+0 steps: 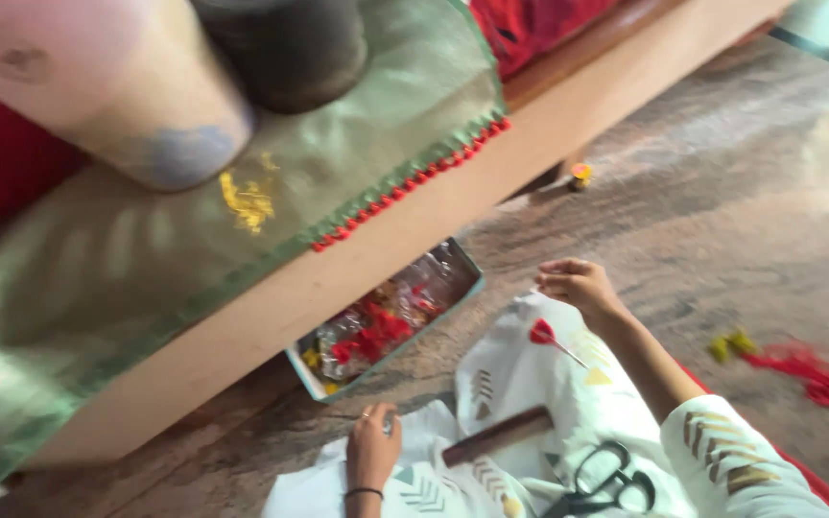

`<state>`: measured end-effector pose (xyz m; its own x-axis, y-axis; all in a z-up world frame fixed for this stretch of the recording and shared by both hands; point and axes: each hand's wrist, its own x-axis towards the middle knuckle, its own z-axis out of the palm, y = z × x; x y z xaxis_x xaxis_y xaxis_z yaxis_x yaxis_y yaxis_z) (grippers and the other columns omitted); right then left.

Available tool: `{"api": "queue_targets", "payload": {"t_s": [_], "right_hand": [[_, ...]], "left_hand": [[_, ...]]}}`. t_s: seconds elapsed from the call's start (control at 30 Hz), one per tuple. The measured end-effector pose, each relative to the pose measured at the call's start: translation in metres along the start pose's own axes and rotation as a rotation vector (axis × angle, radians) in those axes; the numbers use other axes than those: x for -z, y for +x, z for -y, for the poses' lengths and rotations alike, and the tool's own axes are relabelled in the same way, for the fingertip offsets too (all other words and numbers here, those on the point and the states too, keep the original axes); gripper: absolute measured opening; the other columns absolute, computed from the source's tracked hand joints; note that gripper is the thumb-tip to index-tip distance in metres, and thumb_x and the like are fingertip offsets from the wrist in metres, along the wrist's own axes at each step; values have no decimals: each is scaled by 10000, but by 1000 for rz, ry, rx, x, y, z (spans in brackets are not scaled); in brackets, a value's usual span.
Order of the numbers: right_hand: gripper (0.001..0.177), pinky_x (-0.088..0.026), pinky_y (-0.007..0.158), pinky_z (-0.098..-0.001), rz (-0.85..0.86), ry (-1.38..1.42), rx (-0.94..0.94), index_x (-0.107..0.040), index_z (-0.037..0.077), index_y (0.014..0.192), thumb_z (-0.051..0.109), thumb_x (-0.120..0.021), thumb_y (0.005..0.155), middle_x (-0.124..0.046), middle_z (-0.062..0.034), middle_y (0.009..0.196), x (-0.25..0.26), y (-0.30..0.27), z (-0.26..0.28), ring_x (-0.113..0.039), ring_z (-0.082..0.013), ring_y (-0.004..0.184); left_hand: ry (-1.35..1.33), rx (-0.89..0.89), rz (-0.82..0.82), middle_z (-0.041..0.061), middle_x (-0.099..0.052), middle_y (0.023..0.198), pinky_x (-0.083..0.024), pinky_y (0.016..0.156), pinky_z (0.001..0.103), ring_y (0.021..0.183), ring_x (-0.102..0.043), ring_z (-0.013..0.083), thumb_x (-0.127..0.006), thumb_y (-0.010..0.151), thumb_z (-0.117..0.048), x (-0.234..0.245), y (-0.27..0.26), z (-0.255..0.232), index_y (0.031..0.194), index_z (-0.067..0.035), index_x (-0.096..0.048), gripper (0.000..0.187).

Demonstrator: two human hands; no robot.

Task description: Attaching and trimming red tassels on the decorative edge of a fabric garment.

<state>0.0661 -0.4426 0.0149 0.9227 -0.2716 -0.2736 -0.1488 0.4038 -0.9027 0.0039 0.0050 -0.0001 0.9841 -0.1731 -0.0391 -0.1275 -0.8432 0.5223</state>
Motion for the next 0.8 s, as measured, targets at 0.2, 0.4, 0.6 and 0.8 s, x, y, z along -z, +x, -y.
{"api": "queue_targets", "payload": {"t_s": [0.2,0.4,0.6,0.8], "right_hand": [[238,-591,790,-299,-387,-527,45,-776,4,1007,14,-750,771,-799,-123,931,164,-81,-67,-757,-171,833],[152,-584,782,-381,-767,-1153,19,-830,138,911,204,-809,775,-773,-134,878,267,-170,-152,-747,-256,819],[123,-566,800,-415,-955,-1111,136,-804,93,891,171,-783,797,-740,-163,879,268,-234,-146,-721,-314,830],[129,-570,808,-428,-1049,-1013,192,-786,65,913,133,-736,816,-746,-181,928,317,-235,-142,-735,-321,865]], "left_hand": [[95,-136,17,151,-724,1057,-545,866,451,1000,-686,367,-702,863,-260,-7,-7,22,1055,-125,-728,237],[202,-130,109,131,-744,1084,-546,855,457,1011,-698,348,-701,874,-319,-16,2,47,1094,-140,-736,286],[263,-105,175,110,-771,1061,-574,839,443,928,-741,302,-744,831,-338,-67,24,157,1115,-172,-756,329],[-13,-253,61,143,-759,874,-593,785,392,805,-737,222,-793,761,-253,-114,62,245,1052,-95,-748,334]]}}
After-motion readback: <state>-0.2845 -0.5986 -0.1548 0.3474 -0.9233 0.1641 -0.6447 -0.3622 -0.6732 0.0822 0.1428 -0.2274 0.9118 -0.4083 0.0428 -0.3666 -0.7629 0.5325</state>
